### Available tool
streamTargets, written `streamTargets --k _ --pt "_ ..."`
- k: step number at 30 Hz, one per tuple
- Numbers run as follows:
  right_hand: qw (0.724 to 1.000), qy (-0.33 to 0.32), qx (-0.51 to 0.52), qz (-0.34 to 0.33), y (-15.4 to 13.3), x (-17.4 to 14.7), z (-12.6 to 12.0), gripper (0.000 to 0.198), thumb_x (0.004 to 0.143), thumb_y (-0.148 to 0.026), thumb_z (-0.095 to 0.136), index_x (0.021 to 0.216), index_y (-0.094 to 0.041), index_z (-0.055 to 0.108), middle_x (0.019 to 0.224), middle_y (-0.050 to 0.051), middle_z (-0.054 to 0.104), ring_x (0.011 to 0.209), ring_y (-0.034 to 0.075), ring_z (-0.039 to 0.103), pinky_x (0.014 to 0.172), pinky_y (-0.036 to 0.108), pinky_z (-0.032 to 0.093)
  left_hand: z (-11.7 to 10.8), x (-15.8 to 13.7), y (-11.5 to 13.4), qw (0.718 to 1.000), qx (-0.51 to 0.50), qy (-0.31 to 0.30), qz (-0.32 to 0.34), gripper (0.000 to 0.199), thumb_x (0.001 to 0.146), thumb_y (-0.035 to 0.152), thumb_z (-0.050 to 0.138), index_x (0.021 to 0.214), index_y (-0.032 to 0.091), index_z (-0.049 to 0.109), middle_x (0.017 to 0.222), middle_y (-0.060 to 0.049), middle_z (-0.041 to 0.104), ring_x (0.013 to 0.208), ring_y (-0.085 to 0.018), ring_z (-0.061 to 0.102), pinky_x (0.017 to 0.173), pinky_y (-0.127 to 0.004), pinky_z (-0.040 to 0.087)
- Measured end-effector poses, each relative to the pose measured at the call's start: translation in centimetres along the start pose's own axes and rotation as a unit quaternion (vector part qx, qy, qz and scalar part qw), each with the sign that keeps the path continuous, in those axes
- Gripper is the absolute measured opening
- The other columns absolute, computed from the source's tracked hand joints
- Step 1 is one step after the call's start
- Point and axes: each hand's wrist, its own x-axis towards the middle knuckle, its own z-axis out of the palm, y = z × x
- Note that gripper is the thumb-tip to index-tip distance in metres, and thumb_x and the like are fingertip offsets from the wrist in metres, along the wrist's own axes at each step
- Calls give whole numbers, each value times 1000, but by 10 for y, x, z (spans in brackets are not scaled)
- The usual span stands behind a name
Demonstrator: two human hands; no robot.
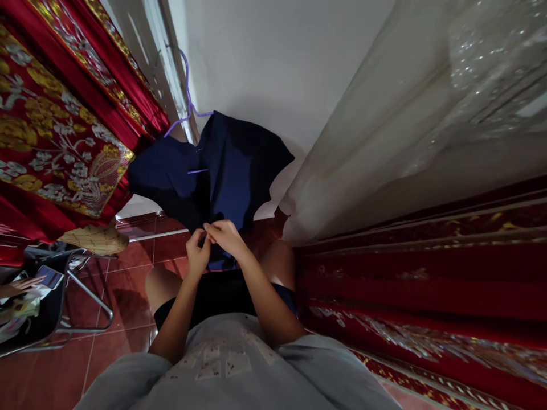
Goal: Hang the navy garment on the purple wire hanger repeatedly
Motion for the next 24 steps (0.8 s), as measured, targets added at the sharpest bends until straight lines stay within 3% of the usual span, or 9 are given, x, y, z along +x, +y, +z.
streamTargets --k 3,7,13,16,20,22,24 --pt "996 -25 84 -5 -6 -2 3 45 79 -57 66 71 -13 70 52 0 58 47 8 47 50 23 33 -4 6 8 1000 13 24 -4 18 99 28 54 84 18 58 76 -1 64 74 -15 63 74 -25 48" --pt "991 -30 127 15 -35 5 -4 42 74 -53 72 76 -11 73 56 5 66 42 8 49 43 21 30 -10 14 6 999 48 6 17 14 95 27 58 84 19 57 77 -1 63 74 -16 63 73 -24 47" --pt "973 48 193 -115 -140 46 -26 26 88 -34 68 75 -11 70 54 2 63 40 4 43 39 17 26 -12 26 -9 993 113 -10 36 8 91 24 56 84 20 54 72 1 60 67 -14 60 67 -24 44" --pt "968 56 185 -161 -179 52 -22 29 94 -36 67 78 -11 69 56 1 63 42 4 45 40 16 29 -16 37 -8 991 123 -27 43 8 92 23 57 86 20 53 71 2 60 62 -13 59 63 -23 42" --pt "965 45 172 -192 -178 45 -12 39 97 -48 66 79 -13 66 55 -1 60 41 4 46 39 15 30 -32 64 13 983 135 -100 75 8 94 22 58 87 19 57 73 0 63 64 -14 62 65 -24 46" --pt "966 39 163 -194 -165 43 -11 41 99 -49 63 78 -14 64 55 -2 59 40 3 47 39 15 29 -40 84 35 983 107 -83 124 8 98 25 57 95 19 60 87 -4 69 76 -16 67 73 -26 52" --pt "970 26 146 -192 -155 42 -13 39 100 -46 61 76 -15 63 54 -2 59 40 4 48 40 15 30 -47 108 63 978 77 -27 193 14 102 28 57 112 19 59 105 -8 69 87 -16 69 80 -27 54"
